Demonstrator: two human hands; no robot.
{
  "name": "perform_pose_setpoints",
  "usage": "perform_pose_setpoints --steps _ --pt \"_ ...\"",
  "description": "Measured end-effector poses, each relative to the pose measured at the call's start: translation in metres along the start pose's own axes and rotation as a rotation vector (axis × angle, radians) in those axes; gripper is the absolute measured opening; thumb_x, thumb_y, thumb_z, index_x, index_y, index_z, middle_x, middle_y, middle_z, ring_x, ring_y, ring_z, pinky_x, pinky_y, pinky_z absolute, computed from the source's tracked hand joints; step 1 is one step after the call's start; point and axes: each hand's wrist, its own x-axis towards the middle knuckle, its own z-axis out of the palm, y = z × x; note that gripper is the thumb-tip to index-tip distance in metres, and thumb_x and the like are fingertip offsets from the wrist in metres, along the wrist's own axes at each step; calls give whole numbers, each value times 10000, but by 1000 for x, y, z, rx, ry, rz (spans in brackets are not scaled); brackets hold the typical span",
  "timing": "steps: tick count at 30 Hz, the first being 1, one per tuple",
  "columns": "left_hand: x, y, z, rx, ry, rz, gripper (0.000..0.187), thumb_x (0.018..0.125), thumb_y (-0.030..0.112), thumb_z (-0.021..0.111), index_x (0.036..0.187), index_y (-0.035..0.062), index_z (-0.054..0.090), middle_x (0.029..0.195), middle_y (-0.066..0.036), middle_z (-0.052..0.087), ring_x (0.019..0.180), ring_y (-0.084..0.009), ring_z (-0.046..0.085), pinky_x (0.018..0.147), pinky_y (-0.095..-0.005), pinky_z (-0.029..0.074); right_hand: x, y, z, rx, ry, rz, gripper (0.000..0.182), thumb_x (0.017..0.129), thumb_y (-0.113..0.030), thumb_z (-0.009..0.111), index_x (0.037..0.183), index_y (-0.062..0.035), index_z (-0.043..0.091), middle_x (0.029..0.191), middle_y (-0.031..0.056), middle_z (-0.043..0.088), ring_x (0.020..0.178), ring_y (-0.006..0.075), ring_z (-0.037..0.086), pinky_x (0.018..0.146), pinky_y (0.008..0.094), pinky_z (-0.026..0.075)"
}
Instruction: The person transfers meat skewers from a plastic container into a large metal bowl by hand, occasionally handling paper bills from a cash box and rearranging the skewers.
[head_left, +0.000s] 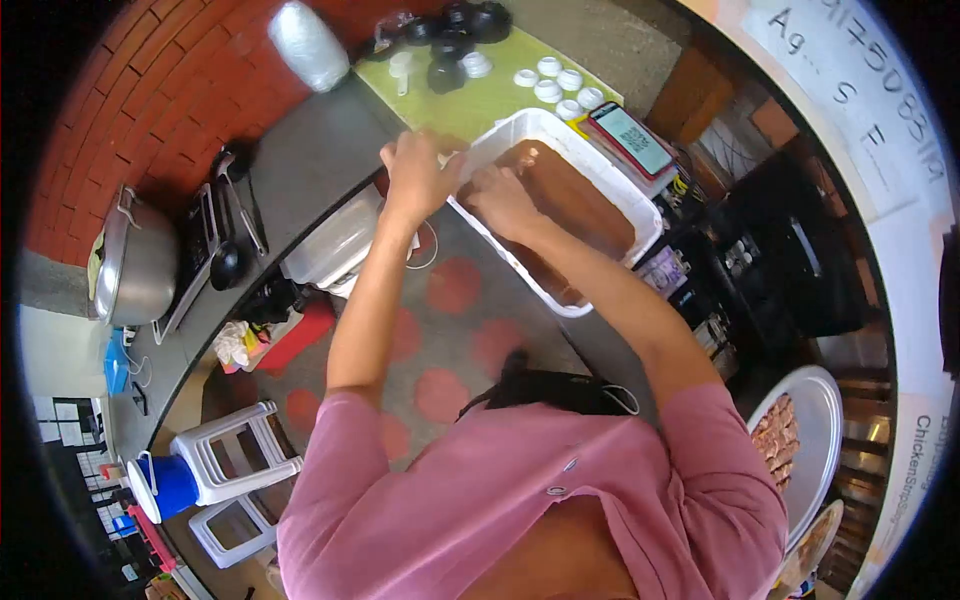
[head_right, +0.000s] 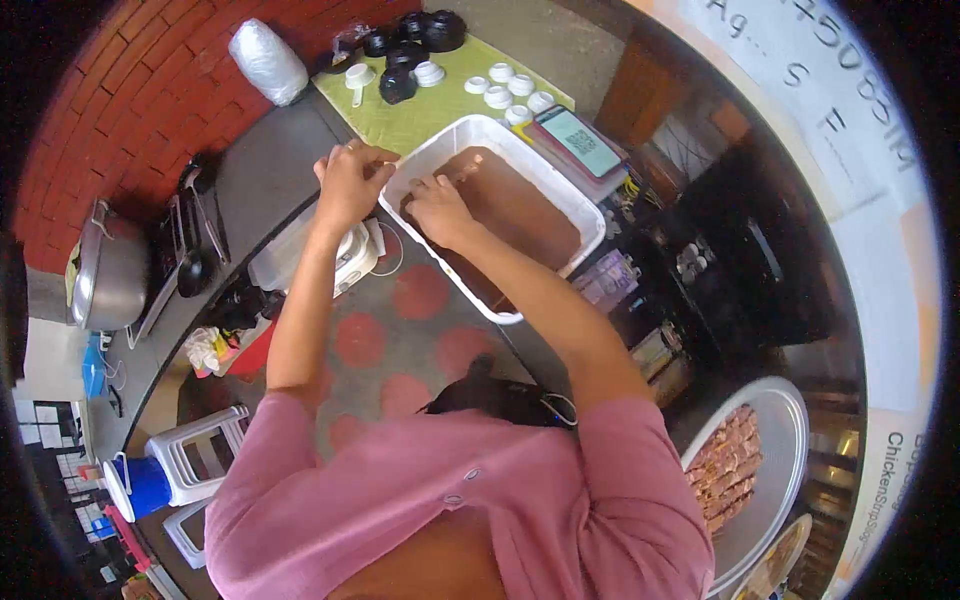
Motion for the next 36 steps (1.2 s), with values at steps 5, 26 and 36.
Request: perform_pose_setpoints --steps 5,26,36 --pt "1 -21 -9 -15 46 -61 166 791 197 660 924 128 731 852 -67 638 914 -244 550 868 -427 302 19 5 26 -125 -25 -156 159 743 -147 570 782 -72 705 988 70 612 1053 230 503 864 372 375" --pt "32 -7 114 460 -672 67 201 853 155 553 944 64 708 1019 -142 682 928 -286 674 752 -396 545 -17 25 -138 -48 353 64 68 732 -131 659 769 -95 614 792 62 607 839 249 538 781 400 392" --pt "36 -9 118 498 -681 28 220 795 125 612 981 43 698 1062 -136 674 980 -309 657 823 -442 526 -47 -1 -190 -23 381 182 53 746 -129 688 794 -113 674 743 54 642 814 243 553 762 385 393"
